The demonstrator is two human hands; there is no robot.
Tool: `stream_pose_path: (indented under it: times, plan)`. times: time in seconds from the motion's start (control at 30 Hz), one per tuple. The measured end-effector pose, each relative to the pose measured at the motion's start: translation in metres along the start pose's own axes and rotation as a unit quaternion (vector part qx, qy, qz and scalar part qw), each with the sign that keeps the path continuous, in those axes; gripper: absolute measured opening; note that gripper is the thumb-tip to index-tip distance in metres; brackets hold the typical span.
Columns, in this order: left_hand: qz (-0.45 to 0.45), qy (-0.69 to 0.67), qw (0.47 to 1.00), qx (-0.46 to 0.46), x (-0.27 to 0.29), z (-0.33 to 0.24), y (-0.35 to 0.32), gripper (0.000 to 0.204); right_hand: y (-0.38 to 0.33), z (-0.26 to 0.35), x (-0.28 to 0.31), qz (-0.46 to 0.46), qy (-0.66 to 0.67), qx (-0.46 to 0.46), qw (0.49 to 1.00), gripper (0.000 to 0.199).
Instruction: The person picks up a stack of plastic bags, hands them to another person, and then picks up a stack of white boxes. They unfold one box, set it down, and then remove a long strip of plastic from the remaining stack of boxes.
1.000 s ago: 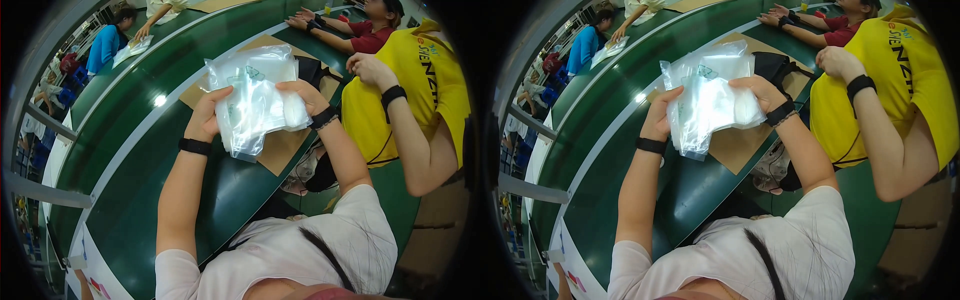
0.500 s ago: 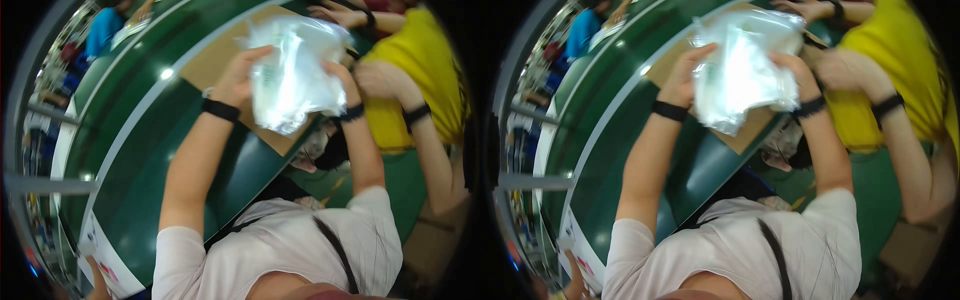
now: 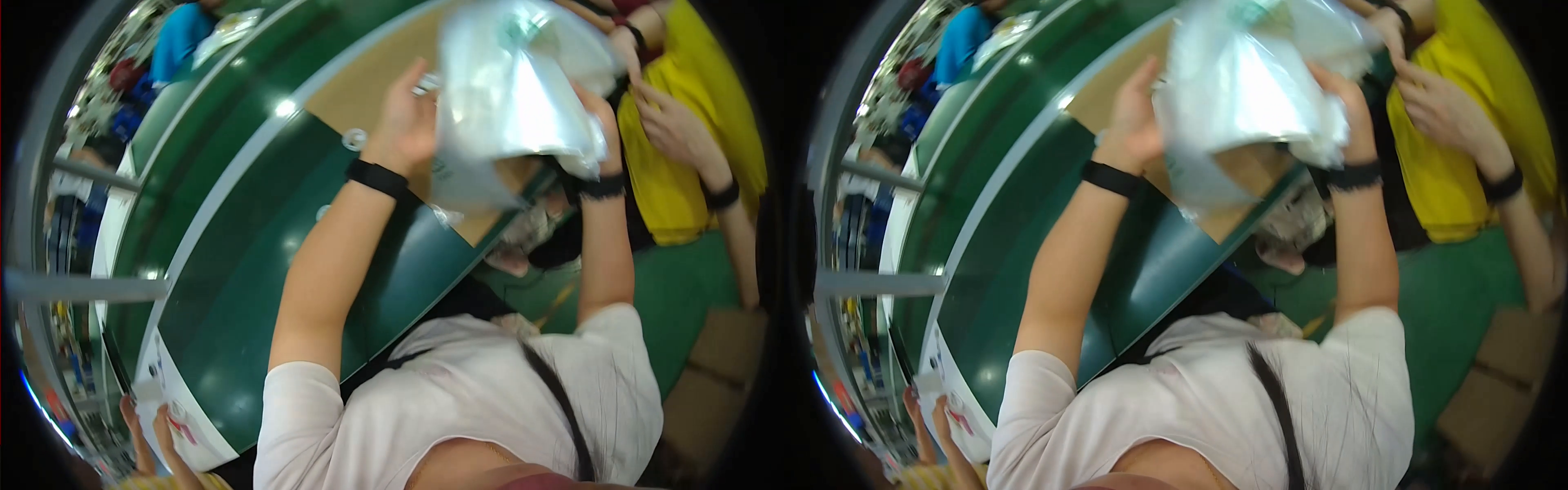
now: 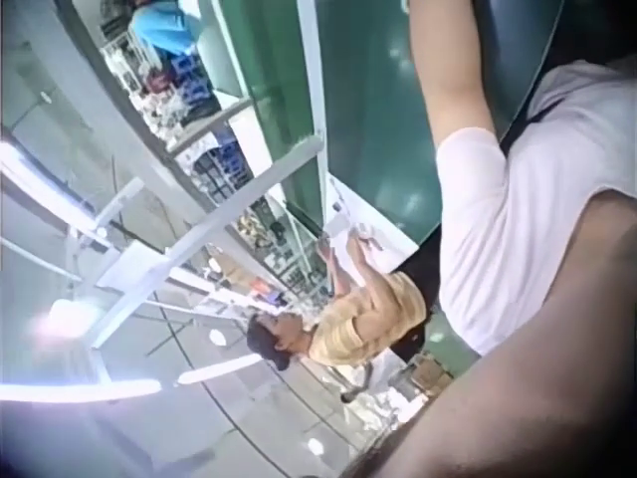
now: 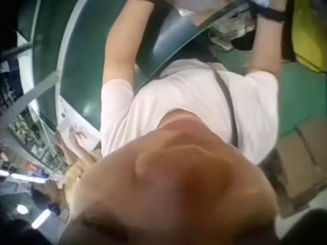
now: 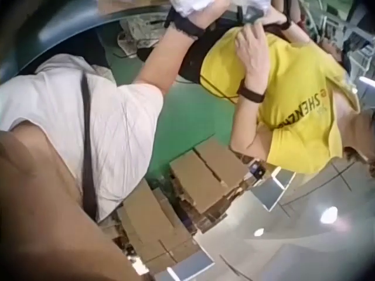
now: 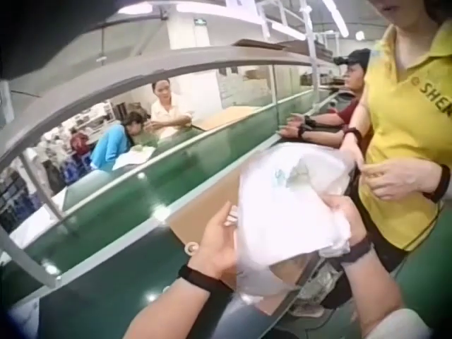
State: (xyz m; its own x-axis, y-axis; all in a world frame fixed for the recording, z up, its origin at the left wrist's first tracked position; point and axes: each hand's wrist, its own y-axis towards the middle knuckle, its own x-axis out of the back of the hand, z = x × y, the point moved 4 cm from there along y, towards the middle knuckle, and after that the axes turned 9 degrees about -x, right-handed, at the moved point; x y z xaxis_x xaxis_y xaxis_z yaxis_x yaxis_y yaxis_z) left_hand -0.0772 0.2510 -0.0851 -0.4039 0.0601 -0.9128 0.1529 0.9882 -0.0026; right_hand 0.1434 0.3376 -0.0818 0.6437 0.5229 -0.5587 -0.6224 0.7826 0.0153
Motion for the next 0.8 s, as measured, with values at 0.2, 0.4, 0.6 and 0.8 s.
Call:
stream_pose_path:
  times: [0.2,0.4,0.6,0.8]
  plan:
    - [-0.125,-0.018,0.988,-0.084,0.005,0.030,0.022,0.054,0.007,-0.015,0.007,-0.137,0.032,0.026,0.990,0.026]
    - [-0.158,0.738,0.474,-0.454,-0.038,0.013,-0.017,0.058,-0.011,-0.005,0.046,0.121,0.072,0.041,0.989,0.027]
    - [0.142,0.886,0.341,-0.280,0.001,0.121,-0.041,0.050,-0.101,-0.048,-0.039,-0.273,0.475,-0.663,0.510,0.040]
    - [0.203,0.784,0.515,-0.282,0.006,0.123,-0.038,0.030,-0.091,-0.061,-0.062,-0.369,0.645,-0.601,0.295,0.045]
